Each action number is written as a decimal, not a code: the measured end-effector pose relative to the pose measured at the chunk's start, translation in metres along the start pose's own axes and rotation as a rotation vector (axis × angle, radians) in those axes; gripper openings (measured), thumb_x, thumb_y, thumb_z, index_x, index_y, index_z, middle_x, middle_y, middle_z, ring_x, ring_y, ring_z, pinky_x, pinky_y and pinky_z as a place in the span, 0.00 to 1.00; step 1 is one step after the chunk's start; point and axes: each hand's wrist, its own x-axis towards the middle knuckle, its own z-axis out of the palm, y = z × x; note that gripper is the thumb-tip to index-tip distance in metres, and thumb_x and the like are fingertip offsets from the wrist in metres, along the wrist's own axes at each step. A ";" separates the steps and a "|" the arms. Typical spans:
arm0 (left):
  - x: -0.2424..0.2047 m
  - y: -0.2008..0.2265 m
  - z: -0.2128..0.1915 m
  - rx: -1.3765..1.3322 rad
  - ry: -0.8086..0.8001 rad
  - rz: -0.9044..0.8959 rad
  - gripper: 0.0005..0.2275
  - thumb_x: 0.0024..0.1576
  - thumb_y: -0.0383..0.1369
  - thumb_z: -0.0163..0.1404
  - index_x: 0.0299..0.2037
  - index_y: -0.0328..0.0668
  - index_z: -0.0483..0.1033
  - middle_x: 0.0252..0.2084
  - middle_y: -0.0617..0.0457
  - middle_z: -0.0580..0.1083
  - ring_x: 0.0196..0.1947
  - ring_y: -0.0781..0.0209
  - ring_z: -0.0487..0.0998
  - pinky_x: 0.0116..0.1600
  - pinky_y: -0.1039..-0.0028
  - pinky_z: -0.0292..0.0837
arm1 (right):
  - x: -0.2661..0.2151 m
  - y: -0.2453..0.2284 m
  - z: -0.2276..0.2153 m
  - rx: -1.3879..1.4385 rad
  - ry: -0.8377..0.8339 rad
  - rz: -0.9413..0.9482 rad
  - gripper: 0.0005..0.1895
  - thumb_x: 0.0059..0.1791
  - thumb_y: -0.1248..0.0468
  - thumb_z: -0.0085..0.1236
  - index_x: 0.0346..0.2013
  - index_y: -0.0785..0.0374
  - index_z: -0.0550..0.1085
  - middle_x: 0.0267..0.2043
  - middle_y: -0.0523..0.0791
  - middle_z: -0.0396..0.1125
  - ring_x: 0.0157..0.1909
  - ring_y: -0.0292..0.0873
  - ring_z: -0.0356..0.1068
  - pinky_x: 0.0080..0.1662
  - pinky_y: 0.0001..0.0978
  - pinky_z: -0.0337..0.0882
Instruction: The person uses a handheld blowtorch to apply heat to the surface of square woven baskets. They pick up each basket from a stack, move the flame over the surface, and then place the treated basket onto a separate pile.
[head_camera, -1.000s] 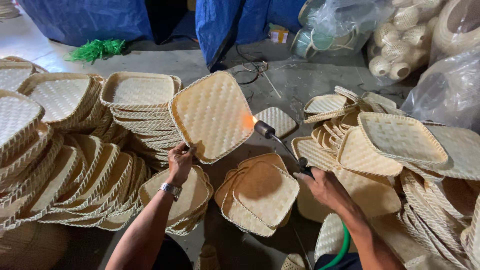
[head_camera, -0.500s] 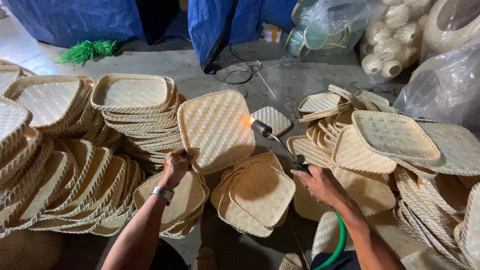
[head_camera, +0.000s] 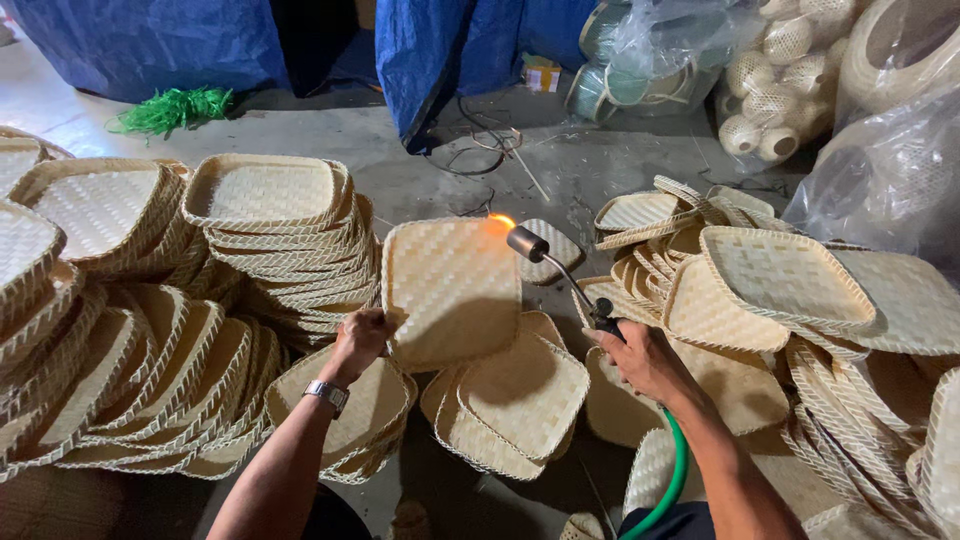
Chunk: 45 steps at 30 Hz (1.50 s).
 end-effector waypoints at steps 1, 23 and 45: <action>-0.002 0.005 0.001 -0.008 -0.016 0.012 0.11 0.57 0.38 0.55 0.42 0.43 0.84 0.24 0.58 0.77 0.21 0.71 0.75 0.27 0.75 0.73 | 0.001 -0.004 0.002 0.024 -0.029 -0.021 0.21 0.54 0.50 0.50 0.36 0.66 0.76 0.19 0.44 0.66 0.19 0.39 0.64 0.23 0.36 0.65; 0.006 -0.035 0.003 -0.691 -0.166 -0.091 0.08 0.59 0.31 0.57 0.45 0.35 0.79 0.30 0.59 0.71 0.24 0.72 0.72 0.31 0.76 0.77 | 0.000 0.020 0.011 0.141 0.137 -0.035 0.18 0.48 0.50 0.57 0.30 0.64 0.73 0.16 0.44 0.63 0.17 0.38 0.63 0.21 0.34 0.64; -0.055 0.037 0.060 -0.474 -0.433 0.047 0.22 0.63 0.44 0.53 0.62 0.37 0.75 0.58 0.45 0.76 0.57 0.54 0.75 0.56 0.67 0.70 | 0.022 0.007 0.015 0.755 0.416 -0.119 0.17 0.44 0.57 0.66 0.32 0.63 0.67 0.20 0.41 0.62 0.16 0.35 0.59 0.19 0.28 0.60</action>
